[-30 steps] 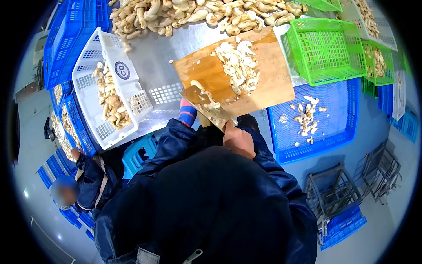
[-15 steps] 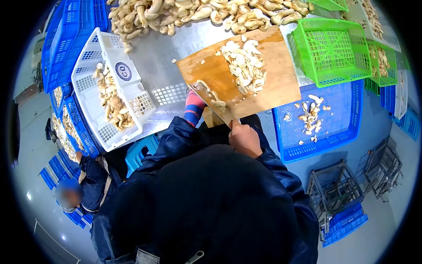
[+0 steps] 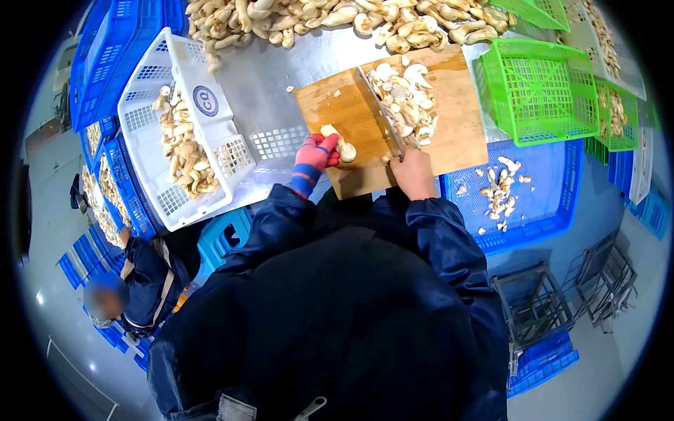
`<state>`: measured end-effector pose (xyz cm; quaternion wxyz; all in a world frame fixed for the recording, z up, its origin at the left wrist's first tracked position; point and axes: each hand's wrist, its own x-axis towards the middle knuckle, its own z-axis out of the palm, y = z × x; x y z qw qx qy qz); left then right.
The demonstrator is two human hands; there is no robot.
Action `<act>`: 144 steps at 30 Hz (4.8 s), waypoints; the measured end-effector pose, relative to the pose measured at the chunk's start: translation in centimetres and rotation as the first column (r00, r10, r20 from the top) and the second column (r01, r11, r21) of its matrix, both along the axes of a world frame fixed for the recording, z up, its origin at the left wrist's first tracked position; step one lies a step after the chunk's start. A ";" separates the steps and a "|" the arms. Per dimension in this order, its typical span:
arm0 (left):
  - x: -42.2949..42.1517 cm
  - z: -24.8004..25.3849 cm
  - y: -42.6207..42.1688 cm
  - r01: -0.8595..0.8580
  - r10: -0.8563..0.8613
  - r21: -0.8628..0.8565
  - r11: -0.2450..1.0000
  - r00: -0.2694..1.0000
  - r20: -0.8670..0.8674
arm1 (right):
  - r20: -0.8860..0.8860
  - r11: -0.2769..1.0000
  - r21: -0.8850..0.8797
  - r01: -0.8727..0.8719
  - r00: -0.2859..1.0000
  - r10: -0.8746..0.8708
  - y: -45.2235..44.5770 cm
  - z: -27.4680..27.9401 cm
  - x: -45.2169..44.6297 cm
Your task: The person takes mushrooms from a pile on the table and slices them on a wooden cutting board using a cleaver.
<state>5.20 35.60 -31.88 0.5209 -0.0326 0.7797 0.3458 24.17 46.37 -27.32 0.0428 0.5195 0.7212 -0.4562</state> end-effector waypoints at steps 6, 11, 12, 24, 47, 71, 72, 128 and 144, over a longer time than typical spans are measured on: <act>-0.3 0.1 3.1 0.430 -0.402 -0.142 0.892 0.608 -0.685 | 0.044 0.983 0.168 -0.073 0.997 0.067 -1.3 -0.9 -0.2; -17.0 -2.1 5.1 -0.026 0.044 0.036 0.999 0.425 -0.904 | 0.017 0.991 0.133 -0.026 1.000 0.024 -1.4 -1.0 -0.2; -21.2 -2.4 5.1 -0.036 0.121 0.119 0.992 0.487 -0.865 | 0.016 0.991 0.129 -0.017 1.000 0.015 -1.4 -1.4 0.0; -22.8 -3.2 4.8 0.024 -0.223 -0.235 0.972 0.423 -0.878 | 0.034 0.982 0.173 -0.074 0.997 0.070 -1.7 -0.9 -0.6; -0.7 2.6 -1.4 0.769 -0.610 -0.096 0.633 0.418 -0.673 | 0.009 0.965 -0.076 -0.252 0.967 0.253 -0.2 4.7 2.6; 2.5 -0.1 -3.3 0.264 -0.173 0.097 0.959 0.826 -0.536 | -0.026 0.970 -0.025 -0.241 0.970 0.240 -4.0 1.7 -1.4; 2.6 -0.2 -3.6 0.276 -0.177 0.092 0.957 0.803 -0.570 | -0.030 0.972 -0.034 -0.234 0.972 0.233 -4.3 1.8 -1.4; -10.2 17.9 -2.9 0.163 -0.156 -0.081 0.983 0.523 -0.838 | 0.092 0.976 0.182 -0.117 0.991 0.101 -1.0 0.3 -1.6; -28.5 -0.8 9.9 0.000 0.071 0.076 0.997 0.367 -0.928 | 0.072 0.941 0.272 -0.203 0.979 0.190 -1.1 -1.2 -0.9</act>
